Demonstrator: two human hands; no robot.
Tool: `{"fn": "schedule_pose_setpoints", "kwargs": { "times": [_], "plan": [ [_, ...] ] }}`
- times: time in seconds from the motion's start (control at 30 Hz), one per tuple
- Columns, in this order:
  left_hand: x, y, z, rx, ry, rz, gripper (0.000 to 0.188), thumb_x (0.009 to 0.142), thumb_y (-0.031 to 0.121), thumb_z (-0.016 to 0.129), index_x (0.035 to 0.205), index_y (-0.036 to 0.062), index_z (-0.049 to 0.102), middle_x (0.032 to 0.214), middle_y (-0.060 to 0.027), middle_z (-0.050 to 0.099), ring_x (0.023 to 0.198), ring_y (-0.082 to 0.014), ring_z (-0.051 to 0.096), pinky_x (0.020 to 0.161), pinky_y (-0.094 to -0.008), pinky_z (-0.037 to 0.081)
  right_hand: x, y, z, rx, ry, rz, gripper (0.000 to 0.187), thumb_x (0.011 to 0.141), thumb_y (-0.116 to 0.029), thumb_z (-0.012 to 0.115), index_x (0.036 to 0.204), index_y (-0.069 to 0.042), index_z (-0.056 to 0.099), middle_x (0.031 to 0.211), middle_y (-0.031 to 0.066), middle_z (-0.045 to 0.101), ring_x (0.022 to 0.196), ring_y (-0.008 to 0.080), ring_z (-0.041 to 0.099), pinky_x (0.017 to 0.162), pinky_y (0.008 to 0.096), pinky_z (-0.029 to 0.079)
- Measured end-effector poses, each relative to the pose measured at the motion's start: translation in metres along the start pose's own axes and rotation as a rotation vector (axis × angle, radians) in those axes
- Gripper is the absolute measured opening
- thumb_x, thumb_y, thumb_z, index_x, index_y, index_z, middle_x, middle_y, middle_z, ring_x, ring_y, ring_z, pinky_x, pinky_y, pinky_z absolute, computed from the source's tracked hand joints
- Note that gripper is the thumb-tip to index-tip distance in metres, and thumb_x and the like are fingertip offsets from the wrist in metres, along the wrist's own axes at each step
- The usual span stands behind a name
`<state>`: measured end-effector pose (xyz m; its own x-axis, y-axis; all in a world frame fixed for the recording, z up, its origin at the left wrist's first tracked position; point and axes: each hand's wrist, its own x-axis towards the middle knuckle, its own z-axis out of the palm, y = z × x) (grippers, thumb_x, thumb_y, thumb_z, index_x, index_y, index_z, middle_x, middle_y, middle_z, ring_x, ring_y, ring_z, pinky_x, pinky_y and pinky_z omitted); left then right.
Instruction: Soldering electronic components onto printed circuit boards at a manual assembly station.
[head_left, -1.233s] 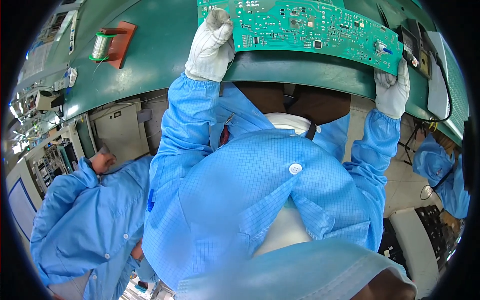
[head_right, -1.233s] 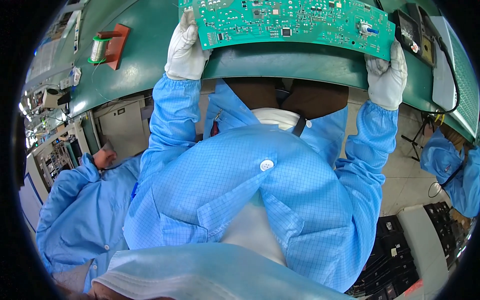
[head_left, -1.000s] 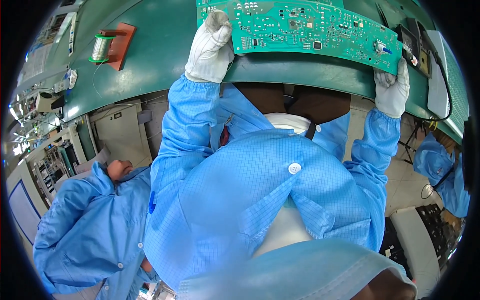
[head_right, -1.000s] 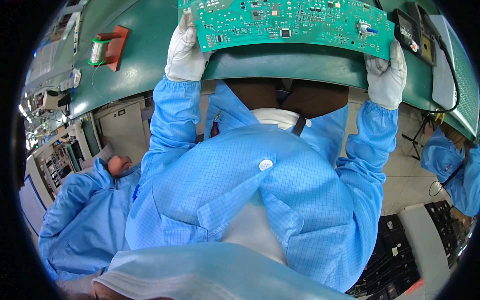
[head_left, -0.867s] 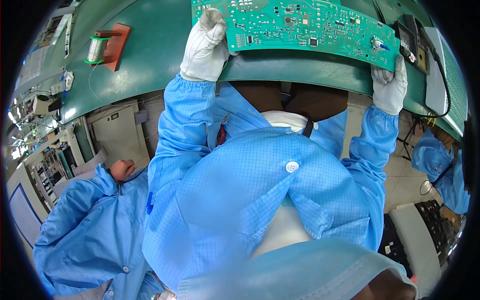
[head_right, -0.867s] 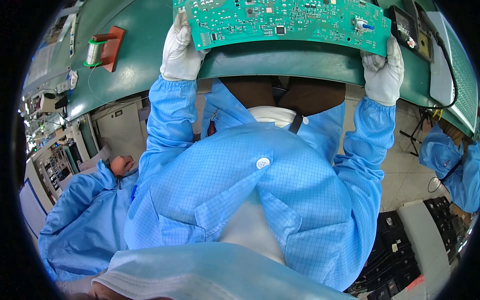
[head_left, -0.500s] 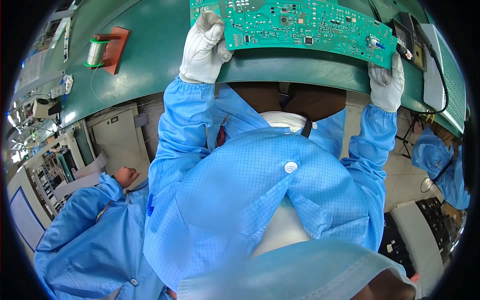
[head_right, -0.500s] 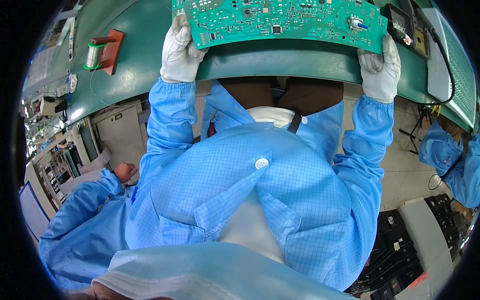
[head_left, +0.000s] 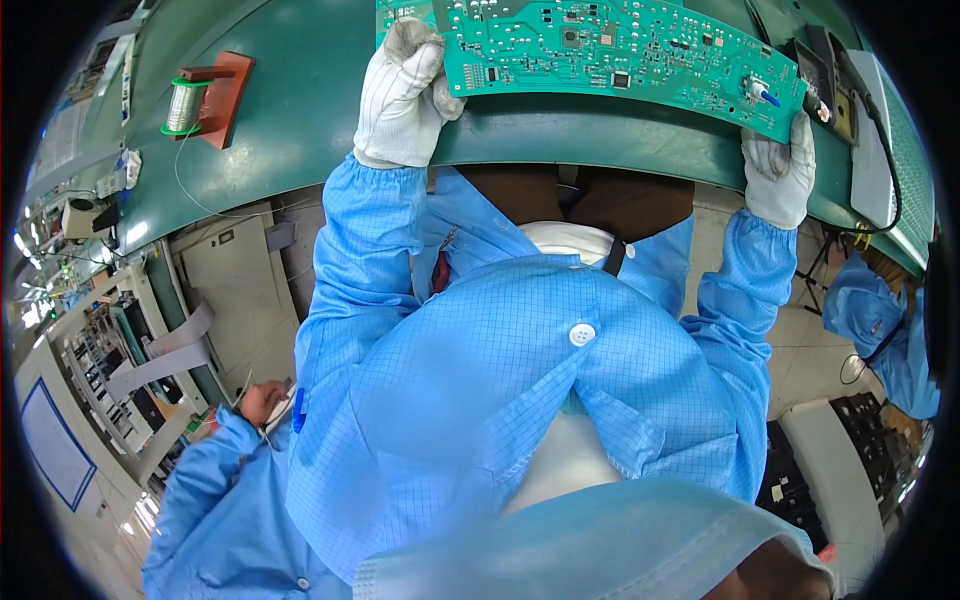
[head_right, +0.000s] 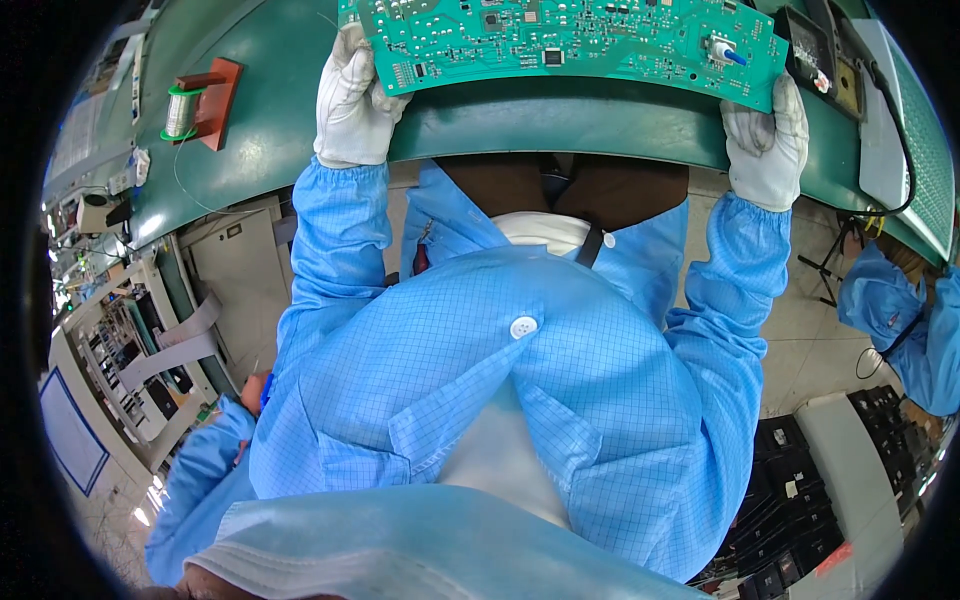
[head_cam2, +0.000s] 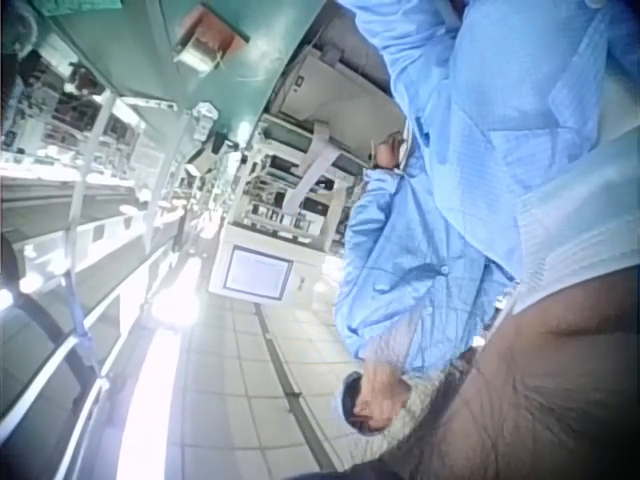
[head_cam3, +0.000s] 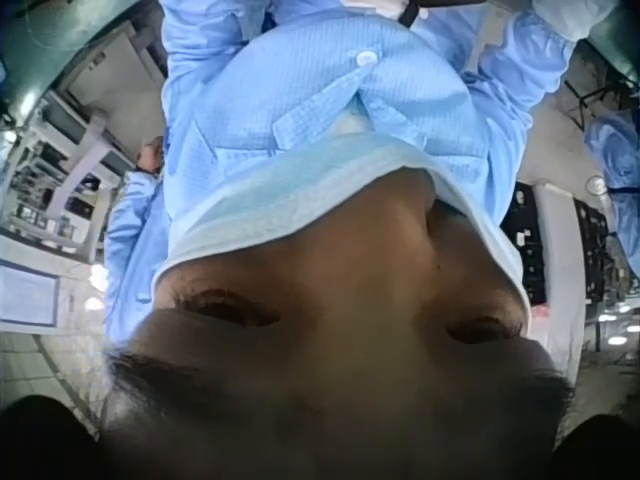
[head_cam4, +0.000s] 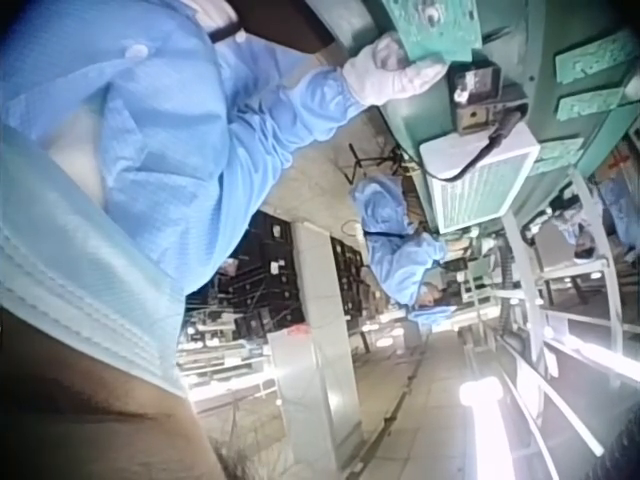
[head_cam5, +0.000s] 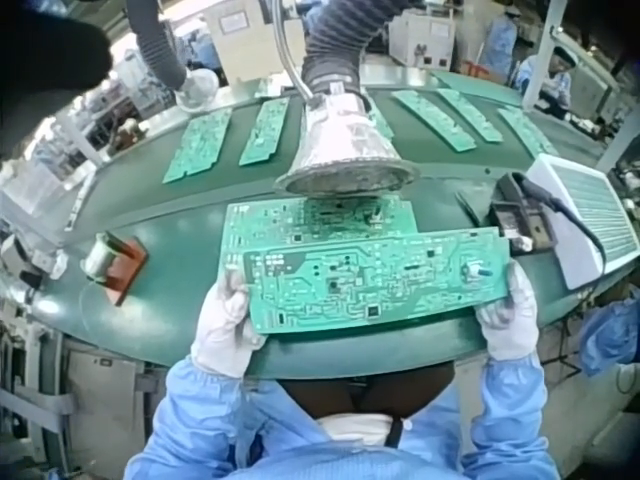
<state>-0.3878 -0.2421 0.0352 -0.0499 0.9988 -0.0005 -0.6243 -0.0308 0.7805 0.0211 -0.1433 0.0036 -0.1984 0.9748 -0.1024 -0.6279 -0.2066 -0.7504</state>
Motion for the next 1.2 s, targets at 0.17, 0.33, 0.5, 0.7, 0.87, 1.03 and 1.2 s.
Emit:
{"fn": "schedule_pose_setpoints", "kwargs": {
  "times": [0.17, 0.33, 0.5, 0.7, 0.87, 1.03, 1.2],
  "plan": [
    [-0.001, 0.005, -0.022, -0.02, -0.008, 0.025, 0.014, 0.093, 0.014, 0.061, 0.102, 0.0088, 0.052, 0.079, -0.0036, 0.061, 0.056, -0.0097, 0.055, 0.044, -0.0206, 0.04, 0.001, 0.024, 0.004, 0.057, 0.022, 0.009, 0.026, 0.093, -0.029, 0.062, 0.109, -0.009, 0.064, 0.102, 0.0083, 0.067, 0.085, 0.019, 0.063, 0.085, 0.0346, 0.049],
    [-0.006, -0.003, -0.02, -0.015, -0.03, 0.02, 0.014, 0.093, 0.014, 0.062, 0.102, 0.0101, 0.052, 0.081, -0.0037, 0.062, 0.056, -0.0099, 0.055, 0.045, -0.0215, 0.04, -0.009, 0.017, 0.016, -0.064, 0.285, -0.03, 0.031, 0.093, -0.029, 0.061, 0.117, -0.01, 0.062, 0.117, 0.0102, 0.064, 0.107, 0.0231, 0.061, 0.093, 0.0396, 0.047],
    [-0.009, -0.006, -0.018, -0.008, -0.041, 0.019, 0.015, 0.092, 0.013, 0.063, 0.103, 0.0108, 0.052, 0.087, -0.0028, 0.063, 0.058, -0.0097, 0.052, 0.048, -0.0218, 0.038, -0.011, 0.013, 0.006, -0.066, 0.211, -0.043, 0.03, 0.094, -0.029, 0.061, 0.117, -0.01, 0.062, 0.115, 0.0096, 0.064, 0.107, 0.0249, 0.06, 0.096, 0.0402, 0.046],
    [0.0, -0.015, -0.017, -0.201, -0.181, 0.162, 0.018, 0.091, 0.012, 0.064, 0.106, 0.0141, 0.055, 0.112, -0.0083, 0.062, 0.087, -0.0153, 0.062, 0.07, -0.025, 0.053, -0.005, 0.025, 0.01, -0.043, -0.27, -0.151, 0.042, 0.094, -0.029, 0.059, 0.127, -0.004, 0.054, 0.119, 0.0112, 0.059, 0.114, 0.0247, 0.056, 0.102, 0.04, 0.042],
    [0.01, -0.03, -0.023, -0.255, -0.208, 0.234, 0.039, 0.077, 0.015, 0.08, 0.097, 0.0151, 0.047, 0.108, -0.0036, 0.056, 0.1, -0.0153, 0.058, 0.084, -0.0319, 0.051, -0.016, 0.025, 0.046, -0.396, 0.102, -0.252, 0.05, 0.092, -0.018, 0.06, 0.136, 0.001, 0.044, 0.134, 0.014, 0.051, 0.123, 0.025, 0.051, 0.106, 0.0363, 0.04],
    [0.018, -0.032, -0.021, -0.449, -0.461, 0.282, 0.032, 0.08, 0.014, 0.078, 0.094, 0.0153, 0.049, 0.109, -0.0026, 0.056, 0.102, -0.0164, 0.058, 0.088, -0.0322, 0.051, -0.023, 0.021, 0.059, -1.509, -0.046, -0.624, 0.045, 0.087, 0.004, 0.058, 0.131, 0.004, 0.049, 0.131, 0.0139, 0.057, 0.118, 0.0226, 0.057, 0.101, 0.0325, 0.045],
    [-0.011, -0.015, 0.001, -0.173, -0.03, 0.155, 0.029, 0.082, 0.011, 0.074, 0.095, 0.0155, 0.048, 0.114, -0.0031, 0.056, 0.107, -0.0181, 0.057, 0.092, -0.0355, 0.05, -0.019, 0.024, 0.039, -0.901, -0.006, -0.379, 0.044, 0.09, 0.003, 0.055, 0.134, 0.003, 0.048, 0.133, 0.0136, 0.055, 0.12, 0.0226, 0.055, 0.102, 0.0323, 0.044]
  ]
}}
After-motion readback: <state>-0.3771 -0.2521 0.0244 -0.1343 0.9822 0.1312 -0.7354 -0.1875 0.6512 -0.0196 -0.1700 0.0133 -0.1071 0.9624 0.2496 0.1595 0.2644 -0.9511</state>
